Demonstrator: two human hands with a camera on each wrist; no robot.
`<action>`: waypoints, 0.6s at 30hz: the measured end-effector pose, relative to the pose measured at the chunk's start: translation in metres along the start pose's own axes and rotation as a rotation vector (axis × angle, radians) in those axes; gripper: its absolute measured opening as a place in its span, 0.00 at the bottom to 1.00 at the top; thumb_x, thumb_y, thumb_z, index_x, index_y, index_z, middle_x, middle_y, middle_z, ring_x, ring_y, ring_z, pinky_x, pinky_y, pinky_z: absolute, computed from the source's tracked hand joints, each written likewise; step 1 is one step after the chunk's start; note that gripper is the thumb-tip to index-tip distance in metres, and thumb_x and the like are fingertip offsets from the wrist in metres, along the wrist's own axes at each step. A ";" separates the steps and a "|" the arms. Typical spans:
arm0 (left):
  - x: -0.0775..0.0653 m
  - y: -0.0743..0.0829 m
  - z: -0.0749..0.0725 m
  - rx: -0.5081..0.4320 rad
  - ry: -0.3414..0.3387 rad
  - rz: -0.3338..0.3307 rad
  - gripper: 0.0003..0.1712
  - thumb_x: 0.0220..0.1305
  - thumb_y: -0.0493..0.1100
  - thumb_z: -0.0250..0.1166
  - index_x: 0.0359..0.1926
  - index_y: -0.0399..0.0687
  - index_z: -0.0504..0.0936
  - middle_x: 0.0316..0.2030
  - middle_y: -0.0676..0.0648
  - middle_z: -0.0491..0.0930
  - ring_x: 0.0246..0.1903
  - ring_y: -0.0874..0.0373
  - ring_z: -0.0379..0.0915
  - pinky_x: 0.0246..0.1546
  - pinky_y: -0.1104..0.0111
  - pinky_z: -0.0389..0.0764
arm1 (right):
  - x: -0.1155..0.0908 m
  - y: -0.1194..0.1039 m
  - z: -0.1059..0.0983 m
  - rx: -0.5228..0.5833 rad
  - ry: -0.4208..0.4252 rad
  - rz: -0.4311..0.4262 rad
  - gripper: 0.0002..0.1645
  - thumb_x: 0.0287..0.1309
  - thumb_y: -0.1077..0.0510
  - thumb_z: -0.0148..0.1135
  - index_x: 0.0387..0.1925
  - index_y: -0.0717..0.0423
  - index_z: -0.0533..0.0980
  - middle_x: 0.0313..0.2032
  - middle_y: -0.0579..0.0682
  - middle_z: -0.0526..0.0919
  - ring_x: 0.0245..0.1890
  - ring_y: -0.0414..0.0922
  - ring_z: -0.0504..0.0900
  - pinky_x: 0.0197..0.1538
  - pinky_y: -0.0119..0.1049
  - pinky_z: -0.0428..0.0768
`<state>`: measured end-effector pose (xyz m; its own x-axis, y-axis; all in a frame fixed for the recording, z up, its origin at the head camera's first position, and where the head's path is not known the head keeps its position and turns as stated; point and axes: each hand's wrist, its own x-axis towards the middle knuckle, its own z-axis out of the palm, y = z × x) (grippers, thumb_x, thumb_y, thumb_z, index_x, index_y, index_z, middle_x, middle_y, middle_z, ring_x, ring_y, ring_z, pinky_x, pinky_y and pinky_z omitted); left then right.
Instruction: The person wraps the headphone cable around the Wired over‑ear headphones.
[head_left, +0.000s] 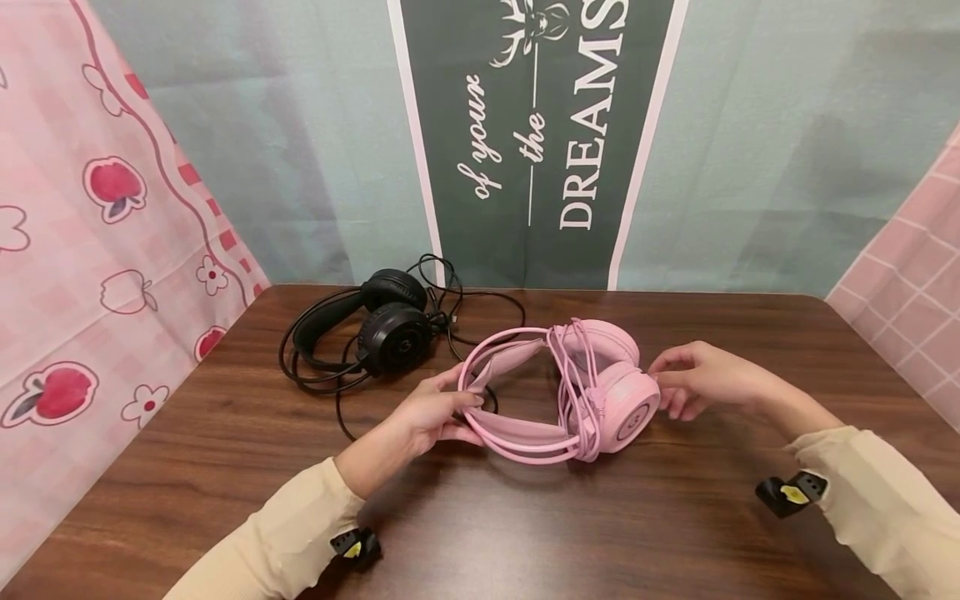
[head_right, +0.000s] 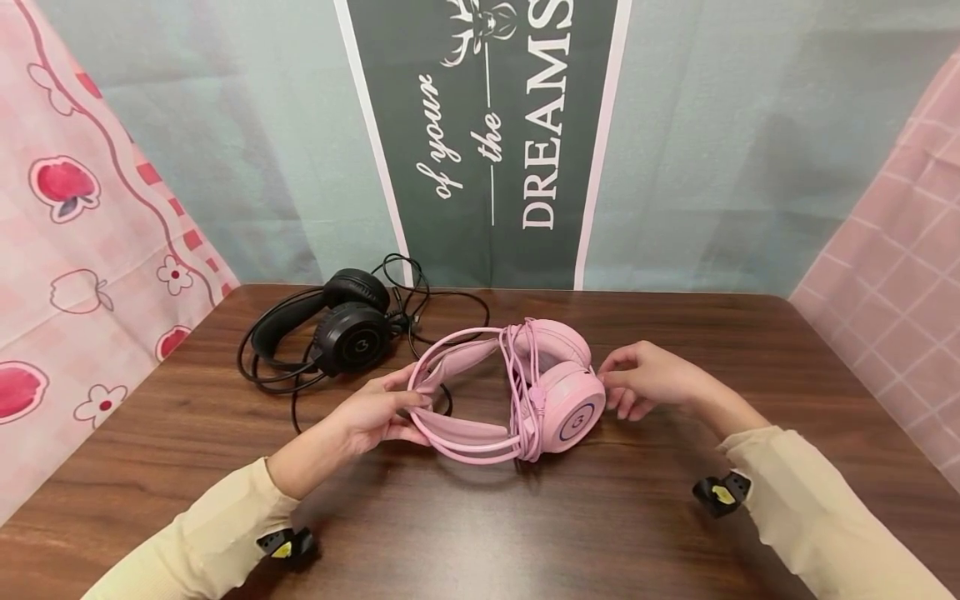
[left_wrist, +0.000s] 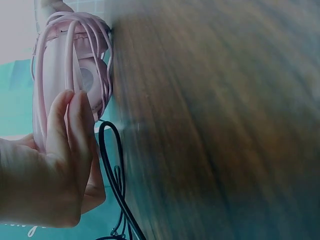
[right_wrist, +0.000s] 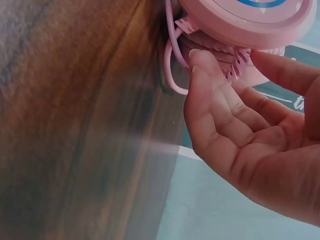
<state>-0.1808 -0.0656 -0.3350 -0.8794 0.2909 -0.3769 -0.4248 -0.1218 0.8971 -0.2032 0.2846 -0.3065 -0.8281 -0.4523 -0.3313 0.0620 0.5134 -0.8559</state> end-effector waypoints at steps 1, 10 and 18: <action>0.000 0.000 -0.001 -0.001 -0.009 -0.002 0.39 0.57 0.25 0.53 0.69 0.46 0.53 0.35 0.38 0.69 0.24 0.53 0.76 0.24 0.59 0.82 | 0.000 0.001 0.001 0.016 0.001 -0.003 0.18 0.62 0.61 0.52 0.45 0.75 0.68 0.23 0.58 0.78 0.22 0.46 0.79 0.30 0.44 0.82; -0.001 0.000 -0.003 0.011 -0.005 -0.044 0.40 0.57 0.25 0.53 0.69 0.49 0.53 0.29 0.38 0.72 0.22 0.50 0.76 0.28 0.57 0.82 | 0.005 0.007 0.004 0.085 0.023 -0.060 0.15 0.62 0.66 0.49 0.43 0.79 0.68 0.25 0.57 0.78 0.25 0.48 0.80 0.33 0.44 0.83; -0.001 0.000 -0.001 0.017 -0.041 -0.056 0.39 0.60 0.28 0.53 0.69 0.47 0.50 0.29 0.40 0.72 0.25 0.51 0.76 0.35 0.56 0.82 | 0.004 0.012 0.001 0.114 0.085 -0.095 0.13 0.61 0.68 0.50 0.41 0.80 0.68 0.26 0.55 0.78 0.25 0.46 0.80 0.33 0.42 0.83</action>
<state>-0.1799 -0.0670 -0.3348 -0.8447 0.3351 -0.4173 -0.4690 -0.0879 0.8788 -0.2054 0.2875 -0.3184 -0.8772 -0.4287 -0.2161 0.0400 0.3833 -0.9228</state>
